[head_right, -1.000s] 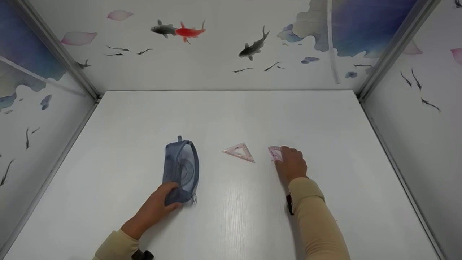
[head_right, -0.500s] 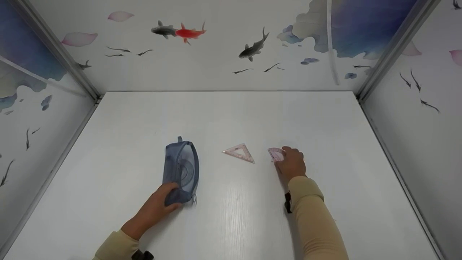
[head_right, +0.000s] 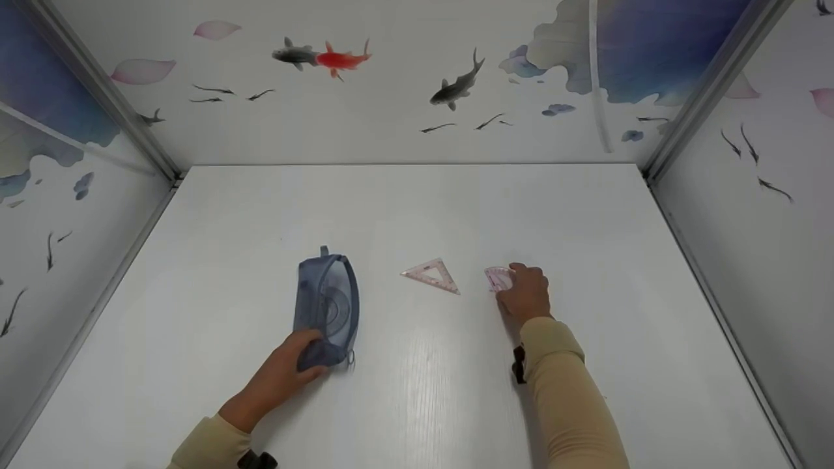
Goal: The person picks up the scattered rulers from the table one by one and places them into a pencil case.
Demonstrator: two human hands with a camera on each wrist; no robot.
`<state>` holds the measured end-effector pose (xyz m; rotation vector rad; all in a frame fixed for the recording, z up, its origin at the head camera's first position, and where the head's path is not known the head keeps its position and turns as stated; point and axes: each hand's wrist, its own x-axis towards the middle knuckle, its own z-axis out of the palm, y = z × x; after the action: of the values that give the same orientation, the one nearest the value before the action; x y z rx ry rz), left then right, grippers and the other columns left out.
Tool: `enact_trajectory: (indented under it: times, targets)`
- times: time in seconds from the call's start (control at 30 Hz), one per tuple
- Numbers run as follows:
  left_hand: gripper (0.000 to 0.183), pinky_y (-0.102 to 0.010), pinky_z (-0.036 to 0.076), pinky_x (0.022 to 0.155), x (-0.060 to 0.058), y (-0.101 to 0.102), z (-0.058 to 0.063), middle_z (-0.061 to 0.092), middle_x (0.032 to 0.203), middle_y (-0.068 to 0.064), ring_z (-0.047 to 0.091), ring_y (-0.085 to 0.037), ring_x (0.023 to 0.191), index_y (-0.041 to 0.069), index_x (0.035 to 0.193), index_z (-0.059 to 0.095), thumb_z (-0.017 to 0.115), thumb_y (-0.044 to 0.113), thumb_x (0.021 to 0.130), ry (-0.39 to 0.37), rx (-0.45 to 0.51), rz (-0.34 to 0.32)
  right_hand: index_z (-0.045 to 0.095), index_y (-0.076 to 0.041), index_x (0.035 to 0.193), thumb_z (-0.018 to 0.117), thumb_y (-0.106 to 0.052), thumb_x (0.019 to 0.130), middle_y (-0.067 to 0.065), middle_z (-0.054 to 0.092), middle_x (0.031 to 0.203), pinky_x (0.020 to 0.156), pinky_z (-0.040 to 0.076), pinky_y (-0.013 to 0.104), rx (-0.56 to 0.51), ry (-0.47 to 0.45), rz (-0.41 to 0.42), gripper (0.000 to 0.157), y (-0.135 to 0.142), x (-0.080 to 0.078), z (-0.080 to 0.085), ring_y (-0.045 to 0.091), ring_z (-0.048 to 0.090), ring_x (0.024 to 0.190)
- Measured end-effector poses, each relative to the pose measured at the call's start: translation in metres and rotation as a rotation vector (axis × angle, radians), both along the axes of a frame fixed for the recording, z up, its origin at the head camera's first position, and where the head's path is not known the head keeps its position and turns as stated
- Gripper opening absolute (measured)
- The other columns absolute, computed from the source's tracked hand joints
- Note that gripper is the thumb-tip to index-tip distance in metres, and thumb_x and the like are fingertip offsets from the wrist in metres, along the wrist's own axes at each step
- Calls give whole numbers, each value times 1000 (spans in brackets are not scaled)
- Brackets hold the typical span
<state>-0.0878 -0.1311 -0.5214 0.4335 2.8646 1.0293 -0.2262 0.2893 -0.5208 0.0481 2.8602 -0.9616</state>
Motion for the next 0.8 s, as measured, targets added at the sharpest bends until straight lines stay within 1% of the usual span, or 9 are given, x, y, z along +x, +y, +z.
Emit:
enact_trajectory:
  times: [0.17,0.3,0.47,0.57,0.67,0.7,0.8]
  targets:
    - [55,-52,43,102,0,0,0,49,136,-22,49,-41,126,5,132,49,75,13,84,-9,7,1,34,14,140,65,-4,84,38,43,125,104,34,61,-24,-21,-9,66,-3,1,6,50,41,118]
    - [55,-52,43,103,0,0,0,48,138,-21,48,-41,127,6,133,49,74,14,85,-20,12,7,31,14,141,65,-6,86,38,41,127,106,32,61,-30,-38,-8,68,-3,2,6,50,38,121]
    - [56,-51,43,103,-1,0,0,48,138,-20,48,-40,127,6,133,49,74,14,85,-16,8,7,27,16,141,65,-8,86,40,39,129,106,33,61,-37,-65,-9,71,-1,0,3,51,38,122]
    - [56,-51,43,103,0,0,0,48,138,-20,49,-39,126,7,133,49,75,15,84,-8,-7,8,28,18,140,64,-8,85,41,41,130,103,39,58,-30,-76,-11,71,0,-3,3,51,42,121]
    - [56,-51,44,102,0,0,1,47,138,-22,49,-40,126,8,132,48,75,16,84,0,-24,8,29,20,139,64,-9,84,41,43,130,102,41,57,-24,-91,-14,71,0,-4,3,51,45,121]
    - [56,-51,44,102,0,0,1,47,139,-22,49,-41,125,8,132,48,75,16,84,2,-29,8,30,21,138,64,-9,84,41,43,131,102,41,57,-18,-96,-16,71,0,-4,4,51,44,122]
    - [55,-51,44,101,0,0,1,47,139,-22,50,-40,125,9,132,48,75,16,84,-1,-34,9,30,21,138,64,-12,85,42,39,134,107,35,58,-7,-120,-26,71,0,-4,5,53,37,127]
